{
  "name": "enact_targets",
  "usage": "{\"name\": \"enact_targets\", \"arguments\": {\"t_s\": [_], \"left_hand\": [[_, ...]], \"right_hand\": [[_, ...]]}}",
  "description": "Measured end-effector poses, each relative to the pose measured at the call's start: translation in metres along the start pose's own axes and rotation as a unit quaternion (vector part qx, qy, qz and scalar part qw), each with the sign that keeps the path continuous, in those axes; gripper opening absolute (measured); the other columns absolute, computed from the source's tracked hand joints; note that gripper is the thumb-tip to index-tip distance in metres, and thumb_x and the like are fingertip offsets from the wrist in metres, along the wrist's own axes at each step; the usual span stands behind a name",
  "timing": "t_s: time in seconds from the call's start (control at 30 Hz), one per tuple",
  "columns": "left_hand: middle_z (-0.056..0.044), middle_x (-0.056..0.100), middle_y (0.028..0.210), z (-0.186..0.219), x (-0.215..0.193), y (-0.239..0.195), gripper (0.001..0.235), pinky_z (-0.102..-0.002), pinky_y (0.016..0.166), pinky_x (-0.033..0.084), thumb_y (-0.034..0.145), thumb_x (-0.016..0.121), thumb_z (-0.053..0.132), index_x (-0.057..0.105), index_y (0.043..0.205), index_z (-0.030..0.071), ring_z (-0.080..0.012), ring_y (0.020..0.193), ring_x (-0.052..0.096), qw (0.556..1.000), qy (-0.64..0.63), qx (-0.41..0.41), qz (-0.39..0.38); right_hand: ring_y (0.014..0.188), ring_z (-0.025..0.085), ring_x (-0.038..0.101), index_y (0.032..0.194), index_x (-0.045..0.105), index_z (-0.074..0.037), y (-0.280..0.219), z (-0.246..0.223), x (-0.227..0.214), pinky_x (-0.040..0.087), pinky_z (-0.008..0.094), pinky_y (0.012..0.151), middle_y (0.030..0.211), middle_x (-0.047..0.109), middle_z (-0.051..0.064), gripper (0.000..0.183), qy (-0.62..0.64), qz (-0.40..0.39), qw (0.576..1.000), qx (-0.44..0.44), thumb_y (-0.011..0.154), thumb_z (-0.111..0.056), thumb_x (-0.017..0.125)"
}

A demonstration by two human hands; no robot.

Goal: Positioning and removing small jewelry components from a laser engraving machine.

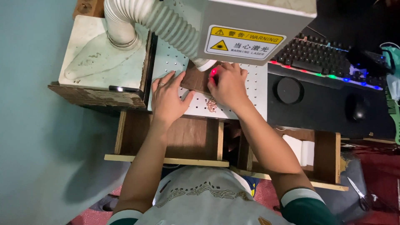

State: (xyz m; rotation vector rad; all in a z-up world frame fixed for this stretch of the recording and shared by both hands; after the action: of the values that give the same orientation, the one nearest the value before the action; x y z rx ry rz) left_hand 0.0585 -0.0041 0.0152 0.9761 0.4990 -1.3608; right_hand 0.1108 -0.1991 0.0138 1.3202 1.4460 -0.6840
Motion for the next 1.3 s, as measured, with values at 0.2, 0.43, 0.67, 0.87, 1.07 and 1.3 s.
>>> {"name": "enact_targets", "arguments": {"t_s": [0.2,0.43,0.67,0.87,1.07,1.3], "left_hand": [[-0.009,0.069,0.128,0.003,-0.027,-0.013,0.064,-0.044,0.106,0.039,0.076,0.088,0.028,0.065,0.133,0.01,-0.0279,0.124,0.064,0.958,-0.142,0.095,0.228],[-0.009,0.079,0.097,0.097,-0.07,-0.03,0.016,-0.043,0.097,0.055,0.088,0.079,0.012,0.078,0.102,0.004,-0.0314,0.102,0.075,0.88,-0.389,0.201,0.186],[-0.012,0.079,0.092,0.125,-0.079,-0.03,0.007,-0.043,0.09,0.06,0.087,0.078,0.0,0.078,0.094,-0.001,-0.0319,0.094,0.077,0.833,-0.489,0.235,0.112],[-0.013,0.078,0.09,0.127,-0.08,-0.034,0.004,-0.045,0.09,0.061,0.089,0.076,0.001,0.078,0.092,-0.001,-0.0315,0.089,0.077,0.826,-0.503,0.235,0.093],[-0.013,0.078,0.089,0.129,-0.084,-0.036,0.004,-0.045,0.089,0.06,0.09,0.075,0.001,0.077,0.093,-0.001,-0.0315,0.088,0.076,0.828,-0.498,0.24,0.096],[-0.012,0.078,0.089,0.131,-0.086,-0.036,0.004,-0.044,0.089,0.059,0.092,0.074,0.004,0.077,0.092,0.0,-0.0308,0.087,0.077,0.828,-0.495,0.247,0.093]], "right_hand": [[0.099,0.038,0.061,0.097,0.069,-0.006,-0.026,-0.038,-0.07,0.045,0.046,0.091,0.093,0.066,0.015,0.008,0.311,0.02,0.949,-0.058,0.097,-0.009,0.062],[0.071,0.014,0.056,0.096,0.069,0.0,-0.082,-0.058,-0.103,0.05,0.03,0.072,0.072,0.062,0.007,0.005,0.556,0.013,0.831,-0.02,0.098,-0.003,0.065],[0.075,0.015,0.057,0.095,0.066,0.008,-0.109,-0.052,-0.112,0.054,0.032,0.072,0.08,0.066,0.013,0.004,0.621,0.054,0.781,-0.032,0.095,0.004,0.066],[0.076,0.022,0.059,0.093,0.066,0.011,-0.113,-0.06,-0.12,0.056,0.038,0.076,0.077,0.064,0.016,0.005,0.601,0.108,0.788,-0.078,0.093,0.007,0.068],[0.071,0.024,0.058,0.089,0.067,0.011,-0.115,-0.071,-0.133,0.055,0.037,0.07,0.074,0.066,0.017,0.004,0.568,0.151,0.8,-0.119,0.09,0.008,0.071],[0.066,0.024,0.06,0.087,0.068,0.009,-0.117,-0.076,-0.144,0.055,0.037,0.066,0.071,0.067,0.016,0.005,0.506,0.186,0.831,-0.138,0.089,0.007,0.072]]}}
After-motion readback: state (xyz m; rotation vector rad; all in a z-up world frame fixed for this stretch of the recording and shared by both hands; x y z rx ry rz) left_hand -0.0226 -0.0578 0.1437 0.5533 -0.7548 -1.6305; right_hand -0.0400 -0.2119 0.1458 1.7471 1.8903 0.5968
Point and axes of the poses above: each hand's wrist, its own y-axis towards the middle knuckle, its own x-axis out of the palm, z = x × y, the point moved 6 cm from there along y, towards the middle knuckle
